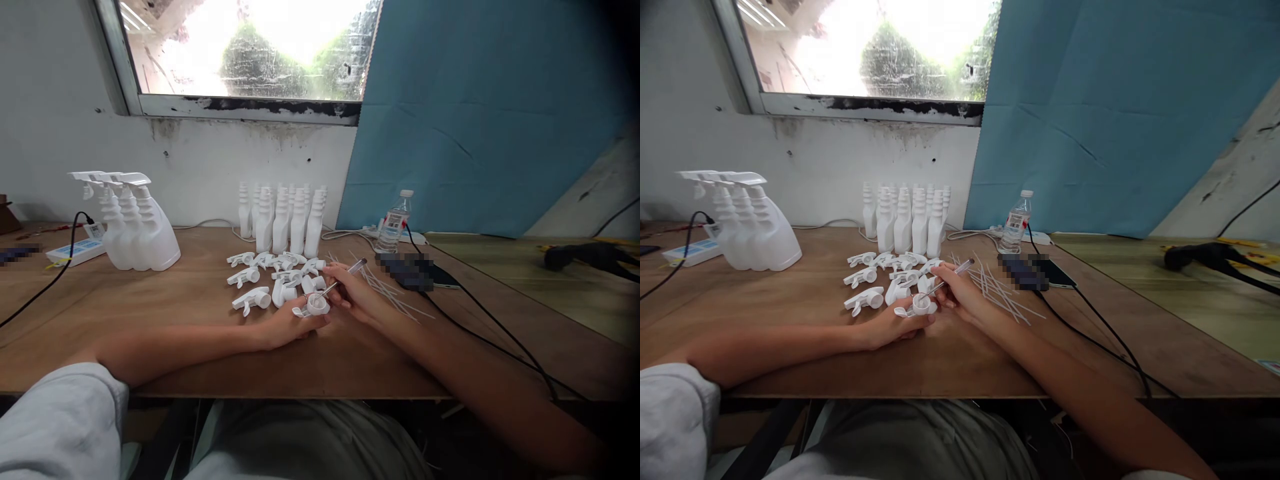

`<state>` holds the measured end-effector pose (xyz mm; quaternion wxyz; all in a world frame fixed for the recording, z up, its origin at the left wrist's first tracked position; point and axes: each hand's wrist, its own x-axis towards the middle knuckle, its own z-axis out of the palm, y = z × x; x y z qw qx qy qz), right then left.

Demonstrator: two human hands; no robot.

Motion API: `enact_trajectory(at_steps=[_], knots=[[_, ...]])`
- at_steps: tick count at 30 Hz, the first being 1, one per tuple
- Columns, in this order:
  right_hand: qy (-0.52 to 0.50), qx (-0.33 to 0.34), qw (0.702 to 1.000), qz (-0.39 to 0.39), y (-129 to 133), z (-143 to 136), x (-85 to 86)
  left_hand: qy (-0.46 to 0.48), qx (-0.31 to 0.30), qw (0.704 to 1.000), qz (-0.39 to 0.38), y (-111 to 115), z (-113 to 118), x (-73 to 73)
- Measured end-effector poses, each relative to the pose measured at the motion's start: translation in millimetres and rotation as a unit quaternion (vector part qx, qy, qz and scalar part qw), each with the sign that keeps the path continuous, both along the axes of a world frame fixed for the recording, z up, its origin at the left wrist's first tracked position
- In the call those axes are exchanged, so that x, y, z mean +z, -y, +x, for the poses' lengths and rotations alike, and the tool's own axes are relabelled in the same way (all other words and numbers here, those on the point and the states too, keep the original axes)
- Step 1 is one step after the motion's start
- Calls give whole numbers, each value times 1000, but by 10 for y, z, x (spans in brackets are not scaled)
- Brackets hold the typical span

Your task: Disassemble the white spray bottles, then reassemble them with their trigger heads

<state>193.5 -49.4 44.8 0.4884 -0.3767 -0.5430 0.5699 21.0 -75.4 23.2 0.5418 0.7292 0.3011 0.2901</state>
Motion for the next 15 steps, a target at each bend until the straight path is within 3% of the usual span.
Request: enact_trajectory(at_steps=[4,11,15], knots=[[-38,-18,999,26,5,-38,-53,-1,3,1000,-26,6,-3,1],[-78,-3,997,3,-47,-57,-136,-2,-10,1000,1,-26,4,-28],[-63,2,998,23,-64,-39,-153,-16,-6,989,145,39,-33,-20]])
